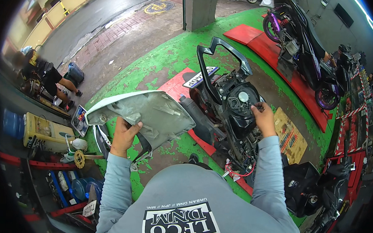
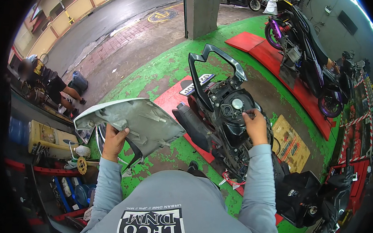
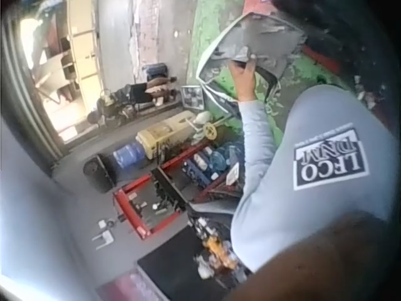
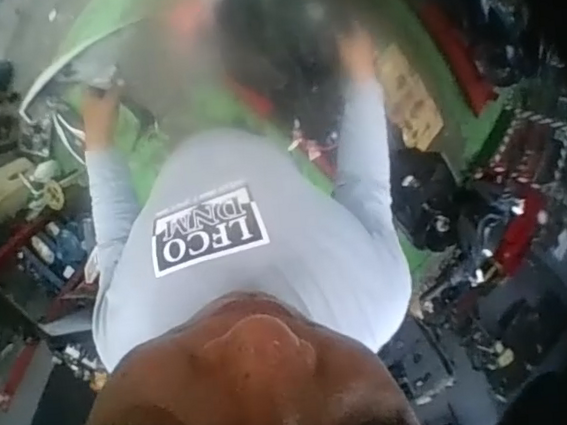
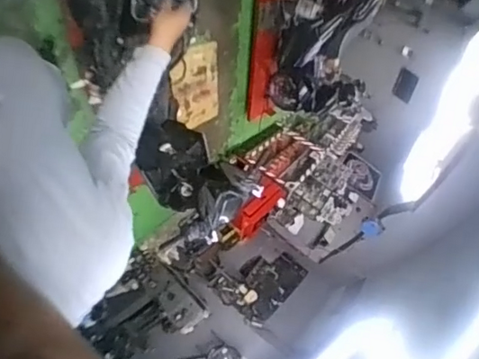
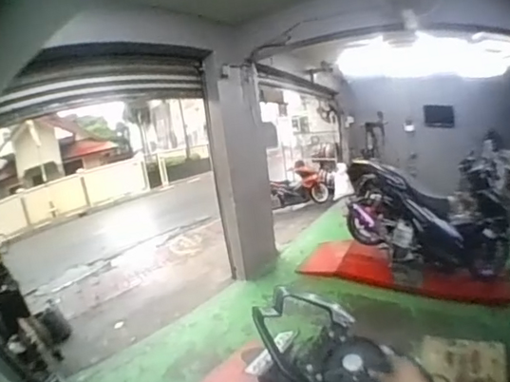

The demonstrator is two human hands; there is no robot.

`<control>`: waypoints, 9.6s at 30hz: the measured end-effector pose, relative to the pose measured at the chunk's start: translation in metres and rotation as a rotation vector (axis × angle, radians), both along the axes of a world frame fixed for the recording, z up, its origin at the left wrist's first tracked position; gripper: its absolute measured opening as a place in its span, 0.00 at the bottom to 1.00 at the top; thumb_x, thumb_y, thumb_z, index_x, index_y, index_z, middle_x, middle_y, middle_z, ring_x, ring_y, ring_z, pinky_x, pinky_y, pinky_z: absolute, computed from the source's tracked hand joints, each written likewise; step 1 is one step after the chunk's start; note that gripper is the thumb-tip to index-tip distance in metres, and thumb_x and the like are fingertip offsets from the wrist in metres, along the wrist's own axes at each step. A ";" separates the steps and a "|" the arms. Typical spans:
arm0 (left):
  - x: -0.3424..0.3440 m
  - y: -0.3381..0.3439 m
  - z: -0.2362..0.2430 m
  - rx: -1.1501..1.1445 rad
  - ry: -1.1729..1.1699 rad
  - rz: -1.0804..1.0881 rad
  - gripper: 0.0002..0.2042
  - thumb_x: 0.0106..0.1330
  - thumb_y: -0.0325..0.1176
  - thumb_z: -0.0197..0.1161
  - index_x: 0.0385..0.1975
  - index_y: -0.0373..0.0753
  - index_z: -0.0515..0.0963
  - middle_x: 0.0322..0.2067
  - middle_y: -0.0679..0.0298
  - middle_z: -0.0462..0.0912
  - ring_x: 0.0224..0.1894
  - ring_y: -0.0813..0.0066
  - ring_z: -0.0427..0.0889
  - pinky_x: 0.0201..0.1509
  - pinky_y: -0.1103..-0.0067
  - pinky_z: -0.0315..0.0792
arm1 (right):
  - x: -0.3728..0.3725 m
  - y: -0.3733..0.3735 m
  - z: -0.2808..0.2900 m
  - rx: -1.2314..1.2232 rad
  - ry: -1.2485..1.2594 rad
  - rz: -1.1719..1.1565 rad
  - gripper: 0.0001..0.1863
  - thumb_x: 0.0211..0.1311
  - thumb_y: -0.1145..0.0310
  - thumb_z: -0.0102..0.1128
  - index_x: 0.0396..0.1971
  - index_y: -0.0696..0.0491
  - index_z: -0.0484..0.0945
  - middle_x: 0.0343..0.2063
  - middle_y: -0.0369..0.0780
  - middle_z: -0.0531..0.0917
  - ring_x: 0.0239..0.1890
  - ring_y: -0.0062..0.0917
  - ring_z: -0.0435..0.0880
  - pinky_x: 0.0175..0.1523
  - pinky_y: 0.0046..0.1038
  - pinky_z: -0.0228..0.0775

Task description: Removing screws and plastic fairing panels from a motorcycle.

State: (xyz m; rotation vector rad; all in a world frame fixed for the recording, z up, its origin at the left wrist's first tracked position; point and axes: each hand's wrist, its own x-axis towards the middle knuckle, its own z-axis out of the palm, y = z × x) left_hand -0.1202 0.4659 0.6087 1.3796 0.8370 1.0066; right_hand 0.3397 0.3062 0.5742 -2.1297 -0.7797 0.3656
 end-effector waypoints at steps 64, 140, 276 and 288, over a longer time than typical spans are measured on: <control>-0.216 -0.094 0.089 0.320 -0.097 -0.002 0.47 0.62 0.29 0.72 0.74 0.37 0.43 0.69 0.56 0.60 0.72 0.65 0.60 0.75 0.68 0.56 | -0.527 0.037 0.211 0.715 -0.117 0.827 0.14 0.55 0.66 0.72 0.38 0.59 0.85 0.28 0.47 0.86 0.28 0.37 0.86 0.34 0.32 0.75; -0.258 -0.085 0.070 0.349 0.187 -0.166 0.48 0.61 0.32 0.73 0.75 0.33 0.46 0.73 0.53 0.54 0.76 0.63 0.51 0.78 0.69 0.47 | -0.508 0.061 0.186 0.869 -0.817 1.060 0.36 0.41 0.73 0.77 0.57 0.54 0.78 0.30 0.41 0.84 0.30 0.33 0.85 0.36 0.32 0.77; -0.323 -0.086 0.059 0.112 -0.166 0.201 0.44 0.59 0.26 0.72 0.73 0.33 0.51 0.68 0.57 0.62 0.70 0.65 0.61 0.75 0.70 0.54 | -0.480 -0.018 0.106 0.102 0.144 1.171 0.20 0.64 0.62 0.67 0.47 0.60 0.74 0.28 0.49 0.82 0.30 0.39 0.84 0.37 0.35 0.73; -0.306 -0.098 0.066 0.165 -0.120 0.118 0.37 0.62 0.30 0.73 0.66 0.30 0.58 0.64 0.56 0.66 0.67 0.67 0.64 0.73 0.70 0.57 | -0.510 -0.010 0.129 0.195 0.049 1.183 0.18 0.66 0.63 0.65 0.46 0.61 0.75 0.32 0.53 0.83 0.34 0.48 0.84 0.39 0.39 0.74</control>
